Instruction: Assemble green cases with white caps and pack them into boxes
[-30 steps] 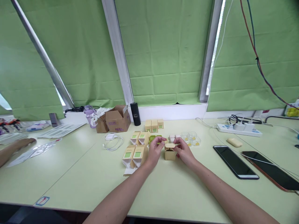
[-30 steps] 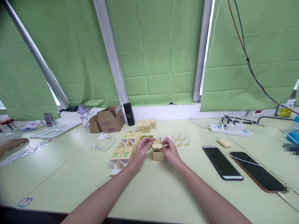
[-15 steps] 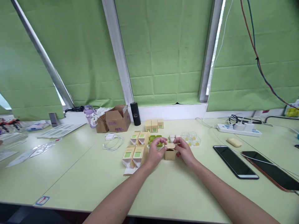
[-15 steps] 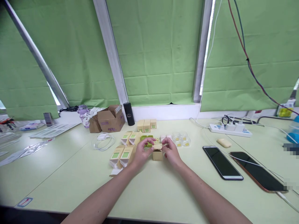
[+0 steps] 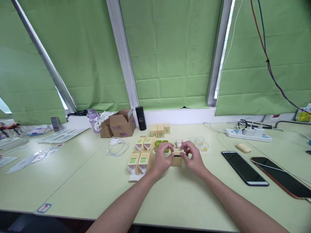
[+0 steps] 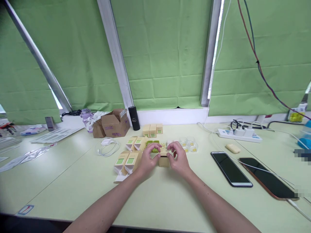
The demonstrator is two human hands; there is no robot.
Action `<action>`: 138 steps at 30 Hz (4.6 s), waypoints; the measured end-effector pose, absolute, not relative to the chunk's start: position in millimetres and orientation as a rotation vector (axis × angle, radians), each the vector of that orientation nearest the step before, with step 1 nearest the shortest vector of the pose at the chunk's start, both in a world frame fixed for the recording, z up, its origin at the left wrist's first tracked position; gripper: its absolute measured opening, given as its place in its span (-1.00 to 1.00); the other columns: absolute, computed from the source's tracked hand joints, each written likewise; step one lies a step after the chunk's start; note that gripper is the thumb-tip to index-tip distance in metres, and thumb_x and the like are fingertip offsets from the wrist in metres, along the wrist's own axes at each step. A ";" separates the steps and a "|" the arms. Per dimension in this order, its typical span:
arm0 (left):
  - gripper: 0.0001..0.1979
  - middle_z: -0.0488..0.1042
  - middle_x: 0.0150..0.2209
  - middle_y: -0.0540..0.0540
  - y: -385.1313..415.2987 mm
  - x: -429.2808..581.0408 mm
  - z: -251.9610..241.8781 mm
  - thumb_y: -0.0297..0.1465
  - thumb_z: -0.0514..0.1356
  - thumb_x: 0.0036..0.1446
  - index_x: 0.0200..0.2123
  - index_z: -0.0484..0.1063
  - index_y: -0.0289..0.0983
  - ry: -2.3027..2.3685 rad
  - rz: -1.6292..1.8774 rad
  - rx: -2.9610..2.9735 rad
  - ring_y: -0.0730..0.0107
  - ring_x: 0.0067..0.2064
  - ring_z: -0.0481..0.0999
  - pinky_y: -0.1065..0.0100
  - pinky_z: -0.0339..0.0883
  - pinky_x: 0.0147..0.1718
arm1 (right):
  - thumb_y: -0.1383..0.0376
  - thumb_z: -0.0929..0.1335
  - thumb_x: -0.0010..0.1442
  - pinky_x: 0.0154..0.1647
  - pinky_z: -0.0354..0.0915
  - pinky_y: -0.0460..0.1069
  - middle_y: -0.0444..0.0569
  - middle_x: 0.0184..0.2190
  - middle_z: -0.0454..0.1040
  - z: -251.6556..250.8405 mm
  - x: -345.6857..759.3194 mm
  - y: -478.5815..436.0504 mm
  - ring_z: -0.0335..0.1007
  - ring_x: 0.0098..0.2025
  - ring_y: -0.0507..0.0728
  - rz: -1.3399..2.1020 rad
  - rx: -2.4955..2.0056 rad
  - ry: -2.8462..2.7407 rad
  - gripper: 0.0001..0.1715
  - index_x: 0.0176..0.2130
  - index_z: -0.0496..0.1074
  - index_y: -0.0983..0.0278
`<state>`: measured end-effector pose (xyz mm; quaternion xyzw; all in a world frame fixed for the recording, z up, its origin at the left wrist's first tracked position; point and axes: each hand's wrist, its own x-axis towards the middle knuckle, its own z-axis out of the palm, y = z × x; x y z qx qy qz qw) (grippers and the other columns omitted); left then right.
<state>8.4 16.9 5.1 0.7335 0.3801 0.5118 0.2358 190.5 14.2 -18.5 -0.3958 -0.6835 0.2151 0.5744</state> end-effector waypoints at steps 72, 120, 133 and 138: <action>-0.90 0.59 -0.16 -0.10 12.7 3.9 9.2 -0.49 0.18 0.20 -0.37 0.40 -0.19 1.179 1.227 2.602 0.11 -0.02 0.45 0.02 0.27 0.05 | 0.50 0.32 0.08 -0.35 0.10 -0.01 -0.11 -0.42 0.33 -26.6 201.2 17.0 0.24 -0.34 0.14 0.038 -0.796 -1.960 -0.78 -0.37 0.27 0.19; -0.74 0.60 -0.30 -0.03 14.0 8.2 11.5 -0.61 0.09 0.24 -0.22 0.48 -0.16 1.425 1.308 2.201 0.14 0.00 0.52 0.03 0.30 0.12 | 0.51 0.21 0.21 -0.29 0.29 -0.01 -0.02 -0.15 0.38 -33.2 211.2 37.0 0.41 -0.18 0.15 0.273 -1.182 -1.723 -0.60 -0.01 0.33 0.19; -0.57 0.43 0.20 -0.17 8.4 15.6 6.2 -0.44 0.18 0.25 0.18 0.30 -0.14 1.353 1.053 2.549 -0.07 0.30 0.21 -0.11 0.15 0.25 | 0.56 0.31 0.13 -0.37 -0.01 -0.04 0.01 -0.07 0.49 -31.7 208.2 31.2 0.42 -0.14 0.15 0.266 -1.666 -1.960 -0.59 -0.06 0.33 0.20; -0.41 0.36 0.26 -0.23 7.8 22.9 17.6 -0.43 0.22 0.17 0.26 0.23 -0.11 1.305 0.839 2.705 -0.14 0.33 0.20 -0.16 0.08 0.30 | 0.54 0.32 0.15 -0.37 -0.02 -0.03 0.04 -0.06 0.49 -30.8 207.7 30.3 0.43 -0.13 0.17 0.253 -1.680 -1.970 -0.60 -0.04 0.32 0.21</action>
